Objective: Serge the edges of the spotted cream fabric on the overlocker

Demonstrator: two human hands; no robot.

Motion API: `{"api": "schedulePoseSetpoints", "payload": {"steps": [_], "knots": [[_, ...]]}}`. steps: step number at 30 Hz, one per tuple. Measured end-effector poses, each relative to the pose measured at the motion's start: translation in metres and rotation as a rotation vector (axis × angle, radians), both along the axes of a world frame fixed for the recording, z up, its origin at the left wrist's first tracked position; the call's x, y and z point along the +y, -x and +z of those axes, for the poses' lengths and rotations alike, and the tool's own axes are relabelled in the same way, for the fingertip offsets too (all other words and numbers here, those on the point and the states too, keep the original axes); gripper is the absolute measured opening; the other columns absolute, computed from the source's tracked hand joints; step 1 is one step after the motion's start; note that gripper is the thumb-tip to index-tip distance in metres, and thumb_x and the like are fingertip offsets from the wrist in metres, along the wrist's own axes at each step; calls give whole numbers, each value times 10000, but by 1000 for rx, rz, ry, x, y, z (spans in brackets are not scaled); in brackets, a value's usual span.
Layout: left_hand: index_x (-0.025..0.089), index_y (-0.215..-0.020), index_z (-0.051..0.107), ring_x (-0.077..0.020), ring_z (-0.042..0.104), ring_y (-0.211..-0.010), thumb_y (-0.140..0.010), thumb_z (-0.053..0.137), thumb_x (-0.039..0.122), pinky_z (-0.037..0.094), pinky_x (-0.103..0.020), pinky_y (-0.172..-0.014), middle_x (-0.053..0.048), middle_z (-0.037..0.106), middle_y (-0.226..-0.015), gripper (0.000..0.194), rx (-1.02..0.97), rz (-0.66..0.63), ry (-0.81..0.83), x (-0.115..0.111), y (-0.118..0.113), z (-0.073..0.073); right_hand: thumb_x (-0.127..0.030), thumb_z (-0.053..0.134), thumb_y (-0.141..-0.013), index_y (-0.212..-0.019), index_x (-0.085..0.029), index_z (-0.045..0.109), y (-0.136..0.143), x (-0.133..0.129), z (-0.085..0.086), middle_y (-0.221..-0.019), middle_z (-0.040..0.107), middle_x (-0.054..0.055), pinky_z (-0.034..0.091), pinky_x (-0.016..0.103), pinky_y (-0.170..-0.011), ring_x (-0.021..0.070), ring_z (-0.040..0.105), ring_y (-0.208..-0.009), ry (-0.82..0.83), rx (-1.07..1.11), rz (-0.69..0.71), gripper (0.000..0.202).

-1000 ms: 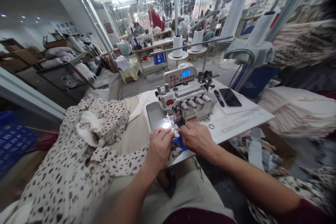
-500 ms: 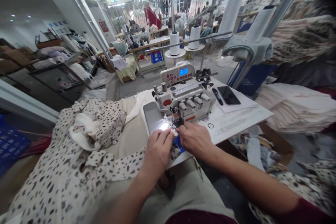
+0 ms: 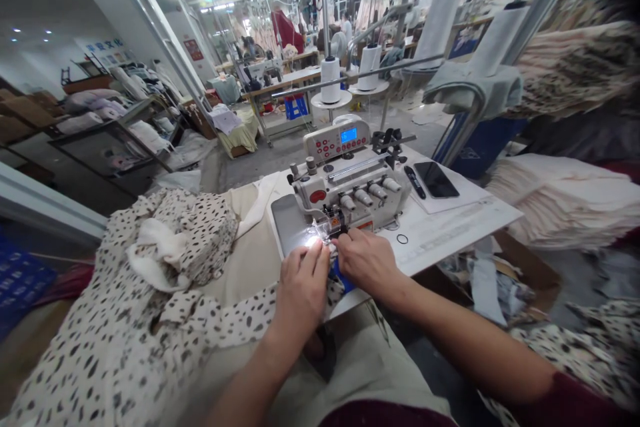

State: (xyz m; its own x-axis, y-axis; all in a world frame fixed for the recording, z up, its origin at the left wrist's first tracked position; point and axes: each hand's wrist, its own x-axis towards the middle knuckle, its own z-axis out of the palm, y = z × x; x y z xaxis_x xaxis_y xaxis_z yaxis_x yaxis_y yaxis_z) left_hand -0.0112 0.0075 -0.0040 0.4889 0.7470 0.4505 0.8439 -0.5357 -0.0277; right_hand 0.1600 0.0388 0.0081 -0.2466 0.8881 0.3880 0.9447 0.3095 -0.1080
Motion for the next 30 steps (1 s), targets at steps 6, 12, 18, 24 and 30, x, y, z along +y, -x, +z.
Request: {"api": "schedulePoseSetpoints", "payload": {"steps": [6,12,18,24,30], "knots": [[175,-1363,537,-286,523,-1112,-939,544,181,468,-466,-914,-118,583,-1394,425,-56,-23,-8,4,4,-3,-294,434,-1005,-765,-164,672,-9,-4,-9,-749,666,83,293,297,-608,173,590,-674,-77,84,-13,362],[203,-1222,620,-251,554,-1050,-953,541,205,466,-442,-915,-97,660,-1258,280,-170,-77,22,9,6,12,-315,396,-1016,-846,-168,699,-25,-15,-30,-788,698,56,381,250,-688,158,618,-748,-49,394,42,377],[187,-1020,654,-235,567,-958,-937,555,210,456,-407,-863,-83,658,-993,131,-192,-30,34,11,-12,30,-312,379,-1022,-770,-173,691,-23,-17,-30,-743,675,53,381,262,-682,161,597,-708,-3,429,45,424],[180,-927,642,-220,547,-861,-943,557,219,455,-372,-780,-70,623,-903,95,-139,-16,79,10,-15,28,-383,391,-1017,-799,-170,683,-27,-6,-42,-749,676,49,436,260,-698,165,613,-716,7,800,92,422],[184,-979,628,-204,581,-913,-971,507,200,478,-344,-833,-72,649,-944,122,-208,-142,118,17,1,28,-473,418,-987,-716,-177,657,-25,7,-82,-631,628,22,450,261,-615,160,577,-611,99,1113,91,467]]}}
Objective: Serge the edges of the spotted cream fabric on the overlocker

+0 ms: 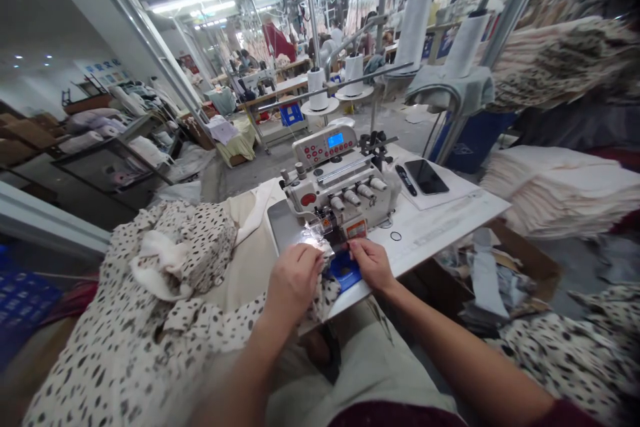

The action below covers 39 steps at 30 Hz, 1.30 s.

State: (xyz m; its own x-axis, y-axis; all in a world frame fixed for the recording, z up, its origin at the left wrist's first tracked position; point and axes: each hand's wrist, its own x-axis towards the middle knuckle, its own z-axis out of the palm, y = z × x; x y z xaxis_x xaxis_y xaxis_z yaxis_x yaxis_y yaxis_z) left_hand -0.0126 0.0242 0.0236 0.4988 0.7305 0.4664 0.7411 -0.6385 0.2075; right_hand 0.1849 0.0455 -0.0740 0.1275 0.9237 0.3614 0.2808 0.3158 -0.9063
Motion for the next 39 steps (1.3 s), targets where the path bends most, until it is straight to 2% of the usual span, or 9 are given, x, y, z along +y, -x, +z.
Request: {"api": "schedulePoseSetpoints", "payload": {"steps": [3,8,14,19,26,33,39], "knots": [[186,-1033,628,-210,583,-911,-971,514,220,479,-342,-823,-75,651,-942,134,77,6,-20,5,0,4,-478,439,-981,-681,-180,638,1,2,-6,-653,640,29,453,264,-626,160,581,-625,-5,45,3,467],[189,-913,626,-202,552,-835,-987,474,210,453,-329,-777,-60,621,-858,171,179,48,-40,10,-6,8,-485,442,-989,-688,-194,640,1,0,-5,-662,646,33,467,274,-634,170,610,-647,-54,12,51,463],[195,-910,622,-194,541,-825,-980,482,201,436,-328,-784,-58,612,-877,157,109,79,-13,7,-7,6,-441,430,-1010,-767,-196,678,0,1,-6,-681,648,34,463,282,-629,172,611,-649,-110,-74,73,426],[203,-913,629,-213,549,-867,-950,536,195,433,-357,-792,-57,627,-915,100,161,108,-36,-1,-11,2,-433,420,-1016,-775,-193,682,-1,1,-7,-691,648,37,457,283,-625,173,606,-651,-129,-105,82,429],[191,-1097,636,-234,575,-969,-936,549,158,464,-401,-853,-81,673,-1023,186,71,73,-89,-9,-12,-6,-406,433,-1019,-808,-195,689,-2,-1,-7,-715,653,34,452,276,-636,167,609,-668,-137,-97,87,393],[191,-1030,645,-225,595,-956,-928,579,156,480,-407,-882,-69,691,-1017,126,3,79,-116,-6,-9,-16,-408,437,-1018,-809,-197,676,-2,-1,-6,-701,632,30,445,281,-630,166,591,-656,-132,-97,91,381],[189,-1016,643,-225,602,-940,-937,561,153,490,-401,-878,-75,690,-983,119,-7,78,-104,-1,-11,-12,-418,440,-1015,-807,-201,680,-2,-1,-5,-705,648,33,454,285,-633,170,603,-659,-132,-93,88,385]]}}
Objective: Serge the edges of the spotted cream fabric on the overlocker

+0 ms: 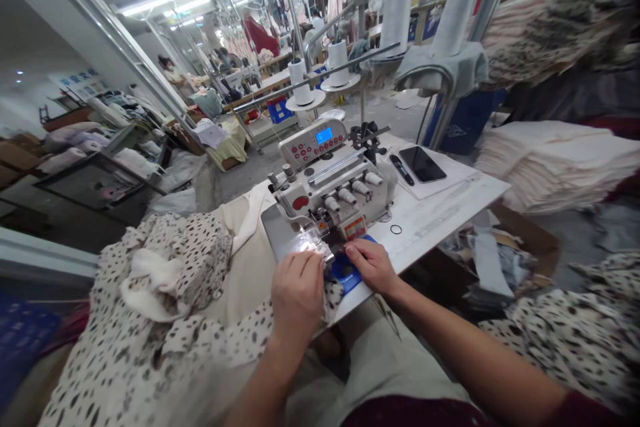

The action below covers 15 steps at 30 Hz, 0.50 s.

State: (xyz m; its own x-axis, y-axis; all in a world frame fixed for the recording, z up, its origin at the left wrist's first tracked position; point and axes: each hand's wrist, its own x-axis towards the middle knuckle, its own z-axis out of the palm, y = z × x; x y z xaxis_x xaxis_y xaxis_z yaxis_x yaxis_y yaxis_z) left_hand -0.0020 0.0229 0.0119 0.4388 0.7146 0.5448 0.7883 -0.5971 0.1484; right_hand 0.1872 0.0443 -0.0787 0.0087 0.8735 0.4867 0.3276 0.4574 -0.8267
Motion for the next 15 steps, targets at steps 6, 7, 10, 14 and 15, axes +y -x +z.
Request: {"api": "schedulePoseSetpoints", "payload": {"steps": [6,7,10,14,15], "knots": [[201,-991,652,-220,600,-951,-939,559,195,492,-402,-920,-73,673,-989,108,-12,-23,62,13,7,7,-417,453,-1012,-835,-207,699,0,0,-3,-751,682,45,482,294,-660,179,631,-696,-3,23,-9,369],[201,-996,654,-221,597,-960,-938,561,204,491,-401,-929,-75,670,-995,110,-10,-31,74,16,9,8,-417,452,-1013,-837,-207,701,0,0,-3,-761,689,47,487,295,-666,181,638,-705,-7,30,-13,370],[192,-1004,659,-228,581,-1008,-941,554,217,483,-407,-960,-83,662,-1031,124,11,-47,101,29,16,12,-417,441,-1015,-819,-207,699,0,-1,-2,-756,691,46,492,296,-669,183,644,-709,-14,53,-18,386],[191,-947,671,-228,582,-982,-943,536,204,489,-409,-930,-78,669,-1000,136,47,-40,128,45,23,15,-413,445,-1013,-778,-207,685,-1,-2,-1,-718,671,38,485,299,-654,183,632,-687,-22,85,-29,393],[192,-943,676,-224,587,-968,-942,533,197,491,-407,-920,-75,673,-991,143,50,-35,134,48,25,15,-412,446,-1012,-777,-208,684,-1,-3,-1,-716,668,38,484,302,-654,184,629,-685,-21,83,-28,392]]}}
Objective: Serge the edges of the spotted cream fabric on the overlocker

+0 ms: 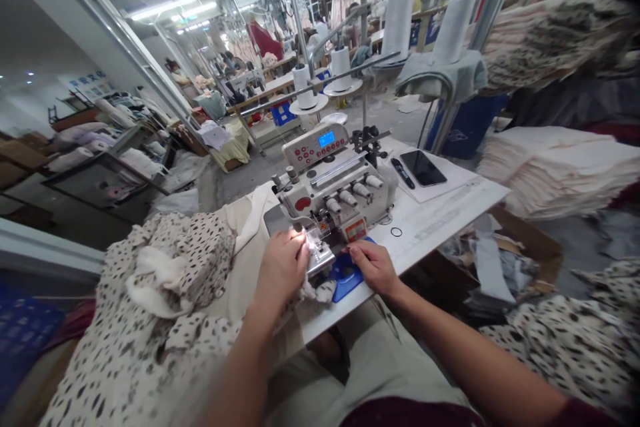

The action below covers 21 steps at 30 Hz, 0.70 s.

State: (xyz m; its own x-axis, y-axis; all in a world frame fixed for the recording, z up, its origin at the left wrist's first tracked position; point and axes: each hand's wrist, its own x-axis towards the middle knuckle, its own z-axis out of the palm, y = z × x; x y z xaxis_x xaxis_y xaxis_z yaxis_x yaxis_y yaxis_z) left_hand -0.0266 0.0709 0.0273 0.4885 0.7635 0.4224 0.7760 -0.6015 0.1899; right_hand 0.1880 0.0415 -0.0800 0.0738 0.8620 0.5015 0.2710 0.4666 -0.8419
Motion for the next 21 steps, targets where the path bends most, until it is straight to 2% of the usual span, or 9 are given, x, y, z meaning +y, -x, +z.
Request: {"api": "schedulePoseSetpoints", "payload": {"steps": [3,8,14,18,21], "knots": [[196,-974,687,-222,600,-972,-928,538,165,497,-408,-907,-75,688,-1013,159,1,20,-9,0,4,0,-414,440,-1013,-785,-207,684,0,-1,0,-719,664,42,485,312,-657,187,619,-685,9,-13,8,394],[206,-1002,677,-214,604,-972,-931,534,156,499,-397,-893,-72,692,-1020,167,-23,102,-30,-21,9,1,-422,460,-1000,-828,-205,695,-1,-4,0,-733,667,45,495,310,-646,182,611,-669,16,-41,46,363],[193,-1070,652,-226,587,-1013,-921,562,197,487,-390,-914,-90,649,-1087,175,-73,227,-25,-38,14,0,-453,550,-940,-879,-203,686,-5,-7,4,-783,689,53,507,314,-650,197,641,-705,-94,-31,161,291],[197,-1008,657,-206,608,-918,-909,557,180,488,-349,-845,-67,646,-973,142,-58,254,32,-47,11,0,-470,651,-866,-937,-196,687,-2,-10,9,-791,678,56,506,308,-626,195,628,-683,-146,-118,254,286],[205,-962,664,-181,617,-825,-889,555,163,487,-299,-754,-49,631,-886,138,-76,209,98,-58,0,1,-512,657,-858,-1060,-192,688,-1,-11,11,-907,706,95,543,341,-706,230,667,-800,-179,-111,316,380]]}}
